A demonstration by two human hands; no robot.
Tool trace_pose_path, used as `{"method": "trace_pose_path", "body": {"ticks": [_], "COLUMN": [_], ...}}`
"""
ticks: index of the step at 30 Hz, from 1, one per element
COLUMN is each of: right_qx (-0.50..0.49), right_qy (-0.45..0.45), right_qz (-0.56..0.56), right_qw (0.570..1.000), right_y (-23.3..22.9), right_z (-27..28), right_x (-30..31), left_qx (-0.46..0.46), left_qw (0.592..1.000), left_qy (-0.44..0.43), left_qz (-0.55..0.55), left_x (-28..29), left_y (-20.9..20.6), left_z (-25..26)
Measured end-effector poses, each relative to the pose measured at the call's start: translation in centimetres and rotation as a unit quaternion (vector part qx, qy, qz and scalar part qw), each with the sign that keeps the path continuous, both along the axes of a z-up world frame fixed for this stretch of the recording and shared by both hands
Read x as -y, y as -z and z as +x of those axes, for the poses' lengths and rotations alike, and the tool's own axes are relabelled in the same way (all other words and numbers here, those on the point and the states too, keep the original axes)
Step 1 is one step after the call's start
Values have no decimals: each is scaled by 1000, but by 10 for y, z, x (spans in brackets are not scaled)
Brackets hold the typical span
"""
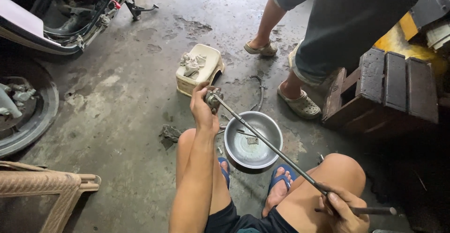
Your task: A person is cleaning and inspecting a small mechanical component from a motorcycle using a metal rod and a screwdriver while sitting on the floor.
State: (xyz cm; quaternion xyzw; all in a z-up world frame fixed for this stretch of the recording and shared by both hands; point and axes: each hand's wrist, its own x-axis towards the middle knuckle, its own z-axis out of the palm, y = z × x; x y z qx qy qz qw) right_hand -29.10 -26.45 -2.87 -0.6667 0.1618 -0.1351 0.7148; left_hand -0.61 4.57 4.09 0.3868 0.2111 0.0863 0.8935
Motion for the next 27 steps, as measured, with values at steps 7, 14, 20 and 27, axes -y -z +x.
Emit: {"method": "trace_pose_path", "body": {"ticks": [7,14,20,27], "right_qx": [-11,-53,-105,-70], "right_qy": [-14,17,34,30], "right_qz": [16,6,13,26], "right_qw": [1000,998,994,997], "right_y": [-2,-36,-29,-25], "right_z": [0,3,2,3], "right_x": [1,-20,-10,-13], "left_qx": [31,20,26,25], "left_qw": [999,998,998,998], "left_qy": [-36,-64,-61,-58], "left_qz": [-15,-17,-15,-9], "left_x": [4,0,-2,0], "left_y": [4,15,16,16], "left_z": [2,9,10,10]}}
